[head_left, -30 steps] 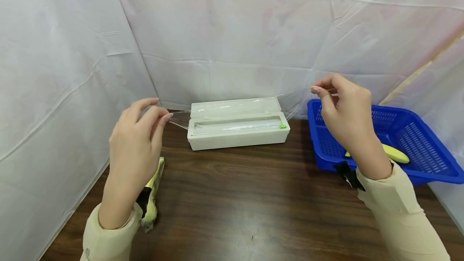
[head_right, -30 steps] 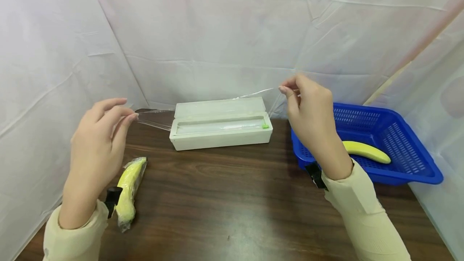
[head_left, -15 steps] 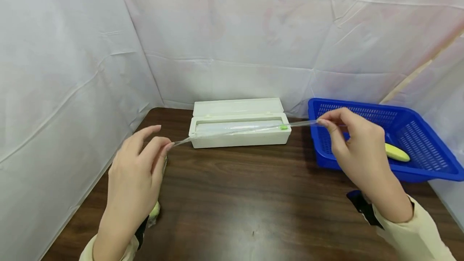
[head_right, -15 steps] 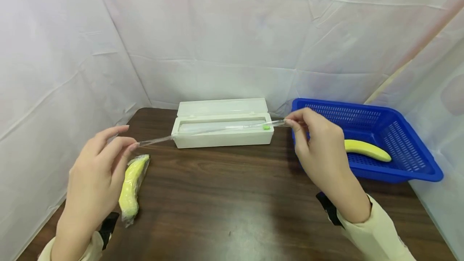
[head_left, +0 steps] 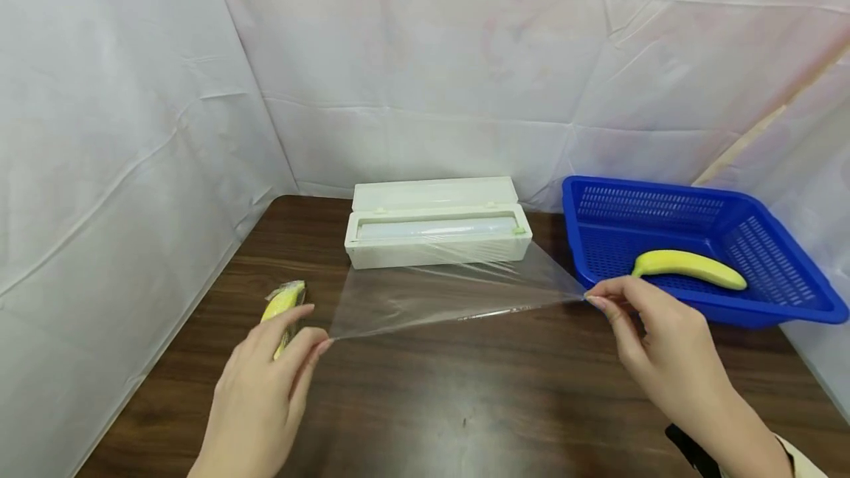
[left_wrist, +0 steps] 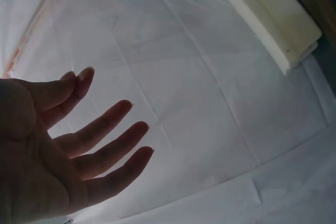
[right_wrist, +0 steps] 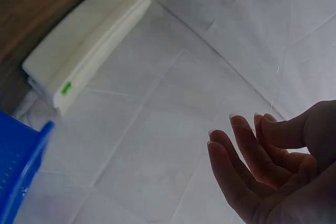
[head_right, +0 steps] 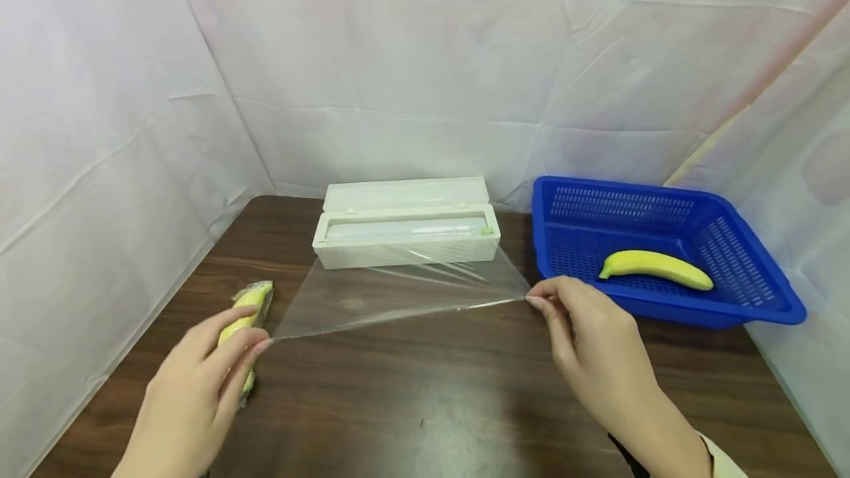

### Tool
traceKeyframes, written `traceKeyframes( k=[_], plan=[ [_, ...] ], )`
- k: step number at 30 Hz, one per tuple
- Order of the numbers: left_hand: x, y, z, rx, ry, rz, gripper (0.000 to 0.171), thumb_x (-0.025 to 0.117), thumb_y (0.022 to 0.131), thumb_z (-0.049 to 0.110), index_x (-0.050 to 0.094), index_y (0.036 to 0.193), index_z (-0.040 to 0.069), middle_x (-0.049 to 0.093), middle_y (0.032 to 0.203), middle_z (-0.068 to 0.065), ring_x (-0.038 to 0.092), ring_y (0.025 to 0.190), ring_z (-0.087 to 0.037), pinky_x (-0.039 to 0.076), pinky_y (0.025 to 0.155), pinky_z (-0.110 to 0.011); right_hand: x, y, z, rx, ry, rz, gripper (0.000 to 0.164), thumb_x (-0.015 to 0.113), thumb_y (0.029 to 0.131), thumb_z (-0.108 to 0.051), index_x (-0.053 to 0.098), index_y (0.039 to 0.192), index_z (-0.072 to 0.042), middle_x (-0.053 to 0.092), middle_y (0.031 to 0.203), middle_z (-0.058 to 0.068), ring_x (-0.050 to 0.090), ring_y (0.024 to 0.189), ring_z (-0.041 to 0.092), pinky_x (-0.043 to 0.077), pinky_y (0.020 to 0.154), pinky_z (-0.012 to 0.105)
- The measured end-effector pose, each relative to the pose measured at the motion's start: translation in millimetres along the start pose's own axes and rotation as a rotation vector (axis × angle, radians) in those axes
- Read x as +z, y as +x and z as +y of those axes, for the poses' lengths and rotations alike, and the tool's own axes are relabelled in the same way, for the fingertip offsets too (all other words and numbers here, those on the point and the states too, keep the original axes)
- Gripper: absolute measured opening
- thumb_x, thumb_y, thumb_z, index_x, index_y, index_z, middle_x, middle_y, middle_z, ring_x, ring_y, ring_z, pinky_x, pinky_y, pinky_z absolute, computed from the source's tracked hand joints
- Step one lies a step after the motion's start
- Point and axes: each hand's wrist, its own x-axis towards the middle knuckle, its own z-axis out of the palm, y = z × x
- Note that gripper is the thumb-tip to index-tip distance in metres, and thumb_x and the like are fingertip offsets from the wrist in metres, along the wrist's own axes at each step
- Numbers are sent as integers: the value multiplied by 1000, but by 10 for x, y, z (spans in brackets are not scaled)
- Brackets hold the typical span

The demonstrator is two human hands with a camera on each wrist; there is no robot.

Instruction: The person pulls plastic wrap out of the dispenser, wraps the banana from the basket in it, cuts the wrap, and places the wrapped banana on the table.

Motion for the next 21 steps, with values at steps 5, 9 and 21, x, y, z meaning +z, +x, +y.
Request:
traceKeyframes(
  k=[5, 9, 21],
  plan=[
    [65, -146, -33, 19, 9, -69, 47, 37, 112, 51, 71, 98, 22, 69, 130, -8, 69, 114, -36, 55, 84, -60, 49, -219, 40, -26, -1, -13, 50, 44, 110, -49, 73, 99, -10, 72, 87, -5, 54, 72, 0, 43, 62, 13],
    [109, -192, -64, 75, 35, -120, 53, 30, 113, 53, 70, 97, 23, 70, 125, -9, 70, 109, -34, 57, 83, -57, 123, -376, 60, -28, -3, -44, 51, 41, 109, -51, 73, 98, -13, 70, 88, -10, 58, 75, 0, 46, 66, 13],
    [393, -343, -146, 171, 77, -338, 21, 80, 94, 28, 62, 84, 24, 67, 104, 4, 67, 91, -21, 56, 70, -36, 376, -774, 189, 3, -49, -182, 30, 85, 82, 2, 70, 95, -21, 63, 86, -19, 53, 74, -6, 47, 61, 20]
  ],
)
